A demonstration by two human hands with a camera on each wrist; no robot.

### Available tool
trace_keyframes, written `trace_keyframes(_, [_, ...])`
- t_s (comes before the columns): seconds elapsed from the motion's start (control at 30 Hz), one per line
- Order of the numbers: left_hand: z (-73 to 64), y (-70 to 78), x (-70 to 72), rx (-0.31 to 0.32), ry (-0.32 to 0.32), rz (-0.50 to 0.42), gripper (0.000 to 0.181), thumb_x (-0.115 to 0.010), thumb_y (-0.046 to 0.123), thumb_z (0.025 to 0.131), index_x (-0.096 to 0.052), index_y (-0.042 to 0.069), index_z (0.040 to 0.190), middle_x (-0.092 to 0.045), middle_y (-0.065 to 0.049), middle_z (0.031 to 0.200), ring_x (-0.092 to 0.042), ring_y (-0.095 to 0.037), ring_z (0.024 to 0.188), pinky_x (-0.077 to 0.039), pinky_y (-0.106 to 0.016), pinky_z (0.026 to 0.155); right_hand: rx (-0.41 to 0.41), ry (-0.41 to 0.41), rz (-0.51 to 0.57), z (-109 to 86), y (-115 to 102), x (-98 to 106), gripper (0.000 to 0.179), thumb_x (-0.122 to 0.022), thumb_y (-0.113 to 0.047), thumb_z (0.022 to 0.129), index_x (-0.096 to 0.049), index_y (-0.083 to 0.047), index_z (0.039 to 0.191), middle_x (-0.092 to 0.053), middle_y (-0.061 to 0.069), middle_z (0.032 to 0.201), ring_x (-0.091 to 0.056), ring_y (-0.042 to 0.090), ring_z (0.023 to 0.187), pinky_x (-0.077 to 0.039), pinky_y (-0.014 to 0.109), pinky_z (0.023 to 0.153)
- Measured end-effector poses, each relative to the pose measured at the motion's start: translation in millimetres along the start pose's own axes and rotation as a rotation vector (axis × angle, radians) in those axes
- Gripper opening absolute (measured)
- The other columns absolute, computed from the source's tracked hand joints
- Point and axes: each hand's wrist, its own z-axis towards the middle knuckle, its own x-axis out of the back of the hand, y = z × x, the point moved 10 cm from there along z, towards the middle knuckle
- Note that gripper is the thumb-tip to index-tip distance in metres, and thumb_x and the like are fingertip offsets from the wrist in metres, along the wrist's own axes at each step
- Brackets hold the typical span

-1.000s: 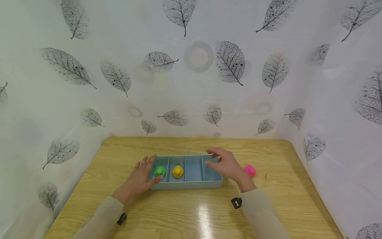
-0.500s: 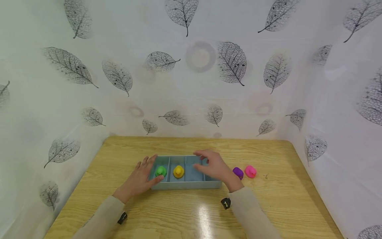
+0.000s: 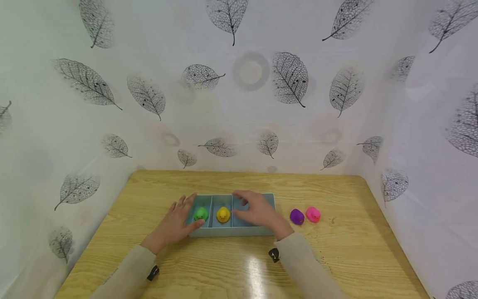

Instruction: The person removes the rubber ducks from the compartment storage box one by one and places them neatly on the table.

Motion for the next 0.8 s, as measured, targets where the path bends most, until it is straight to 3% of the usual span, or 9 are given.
trace_keyframes(0.23, [-0.2,-0.8,-1.2,0.008,-0.01,-0.001,0.103,-0.054,0.069,0.1,-0.006,0.013,0.171,-0.024,-0.021,0.174,-0.015,-0.047,0.162,-0.014,-0.07,0.129,-0.021,-0.047,-0.003,4.1,-3,-15,0.066,-0.079,-0.026,0.095,-0.054,0.0,0.151,-0.068,0.021,0.134,-0.07,0.032,0.104,-0.06,0.026,0.08])
trace_keyframes(0.47, [0.2,-0.6,-0.2,0.002,0.0,0.006,0.102,-0.054,0.069,0.101,-0.008,0.011,0.171,-0.026,-0.022,0.173,-0.017,-0.048,0.162,-0.016,-0.071,0.128,-0.065,-0.062,-0.049,6.8,0,-24,0.066,-0.077,-0.035,0.097,-0.055,-0.006,0.152,-0.069,0.015,0.134,-0.068,0.025,0.104,-0.057,0.029,0.079])
trace_keyframes(0.8, [0.7,-2.0,-2.1,0.006,-0.012,0.008,0.102,-0.053,0.07,0.101,-0.005,0.013,0.171,-0.024,-0.019,0.174,-0.016,-0.047,0.162,-0.015,-0.07,0.128,-0.092,-0.087,-0.092,7.4,3,-34,0.064,-0.078,-0.032,0.096,-0.057,-0.006,0.15,-0.066,0.015,0.138,-0.067,0.023,0.103,-0.058,0.037,0.083])
